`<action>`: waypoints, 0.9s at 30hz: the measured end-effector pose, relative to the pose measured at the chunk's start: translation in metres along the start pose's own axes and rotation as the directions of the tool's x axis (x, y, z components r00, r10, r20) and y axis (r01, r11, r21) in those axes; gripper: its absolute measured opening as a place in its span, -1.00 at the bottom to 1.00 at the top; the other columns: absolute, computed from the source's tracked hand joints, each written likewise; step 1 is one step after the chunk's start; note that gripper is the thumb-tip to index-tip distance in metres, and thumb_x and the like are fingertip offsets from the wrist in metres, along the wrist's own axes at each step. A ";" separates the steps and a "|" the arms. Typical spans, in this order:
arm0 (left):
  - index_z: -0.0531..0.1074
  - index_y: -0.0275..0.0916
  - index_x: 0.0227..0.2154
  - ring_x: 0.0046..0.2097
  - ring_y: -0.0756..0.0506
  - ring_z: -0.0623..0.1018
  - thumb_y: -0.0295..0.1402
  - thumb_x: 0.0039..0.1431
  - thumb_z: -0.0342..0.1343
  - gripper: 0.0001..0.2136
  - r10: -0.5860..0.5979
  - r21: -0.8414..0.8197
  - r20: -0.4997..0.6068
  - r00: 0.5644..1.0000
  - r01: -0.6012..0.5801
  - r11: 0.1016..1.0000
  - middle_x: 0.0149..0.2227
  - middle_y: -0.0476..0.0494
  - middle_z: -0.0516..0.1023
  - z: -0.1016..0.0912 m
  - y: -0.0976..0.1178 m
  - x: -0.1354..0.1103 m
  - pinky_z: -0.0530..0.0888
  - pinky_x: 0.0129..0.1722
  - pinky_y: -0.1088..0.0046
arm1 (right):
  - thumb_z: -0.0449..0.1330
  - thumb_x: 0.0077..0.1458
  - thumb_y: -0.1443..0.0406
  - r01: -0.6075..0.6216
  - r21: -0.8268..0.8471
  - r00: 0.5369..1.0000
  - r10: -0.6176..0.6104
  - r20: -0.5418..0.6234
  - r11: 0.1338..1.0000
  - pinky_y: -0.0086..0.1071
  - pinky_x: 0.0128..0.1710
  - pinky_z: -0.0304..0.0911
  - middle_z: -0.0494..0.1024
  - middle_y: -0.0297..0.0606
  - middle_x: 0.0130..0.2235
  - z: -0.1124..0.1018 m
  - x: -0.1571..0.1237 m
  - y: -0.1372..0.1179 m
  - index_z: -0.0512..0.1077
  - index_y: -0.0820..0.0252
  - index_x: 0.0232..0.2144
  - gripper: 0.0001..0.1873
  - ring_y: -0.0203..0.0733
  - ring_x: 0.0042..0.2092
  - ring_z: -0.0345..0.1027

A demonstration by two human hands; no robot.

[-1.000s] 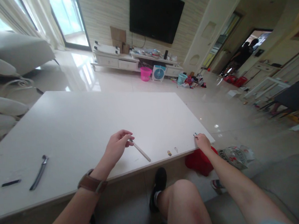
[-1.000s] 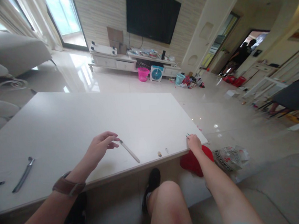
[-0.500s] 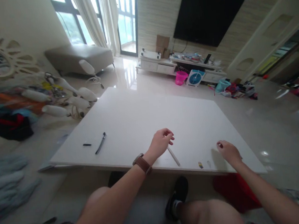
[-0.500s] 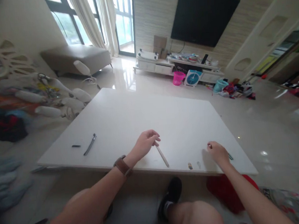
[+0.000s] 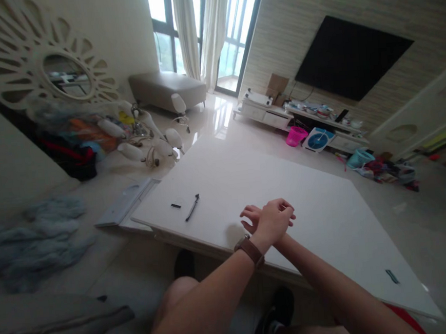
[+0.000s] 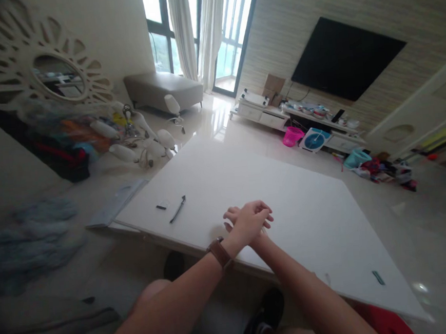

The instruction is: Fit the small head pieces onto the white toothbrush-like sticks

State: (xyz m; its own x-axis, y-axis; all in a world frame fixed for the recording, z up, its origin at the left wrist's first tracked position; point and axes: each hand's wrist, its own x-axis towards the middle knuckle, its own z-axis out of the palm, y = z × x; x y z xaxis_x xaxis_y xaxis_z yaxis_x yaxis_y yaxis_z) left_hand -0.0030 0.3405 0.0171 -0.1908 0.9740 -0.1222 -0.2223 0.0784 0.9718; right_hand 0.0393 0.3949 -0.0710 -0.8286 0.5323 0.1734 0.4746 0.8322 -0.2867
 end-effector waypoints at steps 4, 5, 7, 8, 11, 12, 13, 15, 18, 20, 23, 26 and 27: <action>0.46 -0.23 -0.43 -0.51 0.00 0.52 -0.41 0.09 0.03 -0.89 0.031 -0.038 0.007 1.000 -0.030 0.999 -0.45 -0.10 0.57 -0.012 0.004 0.009 0.41 -0.49 0.51 | 0.26 0.17 0.35 0.198 0.071 0.974 -0.204 0.093 0.978 -0.32 -0.05 0.28 0.54 -0.20 -0.17 0.036 0.061 -0.061 0.54 0.18 -0.20 -0.88 -0.17 -0.11 0.37; 0.45 -0.24 -0.42 -0.51 0.00 0.52 -0.41 0.08 0.02 -0.89 0.035 -0.043 0.009 0.999 -0.035 0.998 -0.45 -0.09 0.57 -0.016 0.005 0.010 0.41 -0.50 0.51 | 0.23 0.20 0.34 0.206 0.080 0.973 -0.213 0.087 0.975 -0.32 -0.05 0.27 0.53 -0.19 -0.17 0.044 0.074 -0.074 0.54 0.19 -0.20 -0.88 -0.17 -0.11 0.36; 0.45 -0.25 -0.42 -0.51 0.01 0.52 -0.40 0.07 0.01 -0.88 0.037 -0.044 0.014 0.999 -0.037 0.998 -0.45 -0.08 0.57 -0.024 0.009 0.008 0.40 -0.49 0.52 | 0.22 0.23 0.33 0.196 0.086 0.977 -0.202 0.074 0.977 -0.31 -0.06 0.25 0.53 -0.20 -0.18 0.059 0.095 -0.096 0.55 0.18 -0.22 -0.89 -0.16 -0.10 0.35; 0.45 -0.25 -0.41 -0.50 0.01 0.52 -0.40 0.07 0.01 -0.88 0.036 -0.042 0.014 0.999 -0.035 0.998 -0.45 -0.08 0.57 -0.028 0.011 0.006 0.40 -0.49 0.52 | 0.22 0.23 0.33 0.185 0.085 0.979 -0.192 0.075 0.979 -0.31 -0.06 0.24 0.53 -0.19 -0.18 0.067 0.104 -0.105 0.56 0.18 -0.22 -0.89 -0.15 -0.10 0.35; 0.45 -0.26 -0.40 -0.48 0.02 0.52 -0.38 0.08 0.00 -0.87 0.033 -0.061 0.013 0.999 -0.032 0.998 -0.43 -0.09 0.57 -0.036 0.018 0.000 0.42 -0.46 0.51 | 0.24 0.22 0.31 0.158 0.076 0.984 -0.163 0.076 0.985 -0.28 -0.05 0.22 0.53 -0.17 -0.18 0.091 0.125 -0.124 0.58 0.18 -0.20 -0.87 -0.11 -0.07 0.33; 0.45 -0.26 -0.40 -0.48 0.02 0.52 -0.38 0.08 0.00 -0.86 0.026 -0.072 0.010 1.000 -0.026 0.997 -0.43 -0.09 0.58 -0.038 0.020 -0.002 0.42 -0.45 0.51 | 0.25 0.22 0.30 0.155 0.073 0.984 -0.160 0.077 0.985 -0.27 -0.05 0.22 0.53 -0.17 -0.17 0.098 0.131 -0.129 0.58 0.18 -0.19 -0.86 -0.10 -0.07 0.32; 0.45 -0.26 -0.39 -0.48 0.01 0.52 -0.38 0.08 0.00 -0.86 0.017 -0.083 0.008 1.000 -0.016 0.996 -0.42 -0.09 0.58 -0.038 0.022 -0.003 0.42 -0.44 0.50 | 0.25 0.22 0.29 0.155 0.071 0.984 -0.161 0.077 0.985 -0.27 -0.05 0.22 0.53 -0.17 -0.17 0.104 0.136 -0.133 0.59 0.18 -0.18 -0.85 -0.10 -0.07 0.31; 0.46 -0.26 -0.39 -0.48 0.01 0.52 -0.38 0.07 0.00 -0.86 -0.004 -0.100 0.008 1.000 0.005 0.995 -0.42 -0.10 0.58 -0.036 0.024 -0.005 0.43 -0.44 0.49 | 0.25 0.23 0.28 0.162 0.069 0.983 -0.167 0.079 0.984 -0.28 -0.06 0.21 0.53 -0.18 -0.18 0.115 0.144 -0.139 0.59 0.17 -0.19 -0.85 -0.10 -0.08 0.31; 0.46 -0.25 -0.40 -0.48 0.00 0.52 -0.38 0.05 0.02 -0.87 -0.027 -0.135 0.033 0.999 0.031 0.990 -0.43 -0.09 0.58 -0.032 0.025 -0.007 0.43 -0.44 0.49 | 0.24 0.24 0.27 0.148 0.040 0.985 -0.151 0.081 0.988 -0.30 -0.07 0.21 0.54 -0.18 -0.21 0.127 0.151 -0.145 0.61 0.15 -0.22 -0.86 -0.11 -0.10 0.31; 0.47 -0.24 -0.40 -0.48 0.00 0.52 -0.37 0.05 0.03 -0.87 -0.035 -0.161 0.050 0.998 0.043 0.986 -0.43 -0.09 0.58 -0.030 0.026 -0.008 0.44 -0.42 0.47 | 0.24 0.24 0.27 0.131 0.013 0.988 -0.132 0.083 0.991 -0.31 -0.09 0.21 0.55 -0.18 -0.21 0.133 0.153 -0.146 0.61 0.14 -0.23 -0.85 -0.11 -0.12 0.32; 0.47 -0.23 -0.42 -0.46 -0.01 0.53 -0.37 0.04 0.04 -0.88 -0.036 -0.178 0.057 0.998 0.046 0.983 -0.44 -0.09 0.58 -0.031 0.029 -0.010 0.48 -0.35 0.42 | 0.22 0.24 0.31 0.119 0.011 0.989 -0.120 0.087 0.993 -0.31 -0.10 0.22 0.56 -0.18 -0.21 0.137 0.154 -0.145 0.62 0.13 -0.23 -0.85 -0.12 -0.13 0.34; 0.46 -0.24 -0.43 -0.46 -0.02 0.53 -0.37 0.03 0.05 -0.89 -0.044 -0.183 0.061 0.997 0.054 0.982 -0.44 -0.11 0.58 -0.036 0.031 -0.010 0.50 -0.32 0.39 | 0.24 0.21 0.32 0.076 0.028 0.992 -0.079 0.100 0.997 -0.31 -0.08 0.21 0.58 -0.17 -0.20 0.138 0.156 -0.144 0.63 0.11 -0.24 -0.86 -0.11 -0.11 0.36; 0.46 -0.25 -0.42 -0.46 -0.02 0.52 -0.37 0.03 0.05 -0.89 -0.049 -0.188 0.063 0.997 0.060 0.980 -0.43 -0.11 0.58 -0.038 0.032 -0.010 0.50 -0.33 0.40 | 0.26 0.19 0.32 0.042 0.041 0.993 -0.046 0.111 0.998 -0.31 -0.07 0.21 0.59 -0.18 -0.20 0.138 0.157 -0.145 0.63 0.10 -0.24 -0.86 -0.11 -0.10 0.37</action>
State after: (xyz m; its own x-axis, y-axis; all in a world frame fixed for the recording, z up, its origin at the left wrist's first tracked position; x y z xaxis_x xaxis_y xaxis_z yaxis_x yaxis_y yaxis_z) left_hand -0.0446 0.3249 0.0413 -0.1191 0.9804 -0.1572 -0.4093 0.0957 0.9074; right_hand -0.1999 0.3366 -0.1320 -0.8773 0.4730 0.0813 0.4270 0.8467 -0.3174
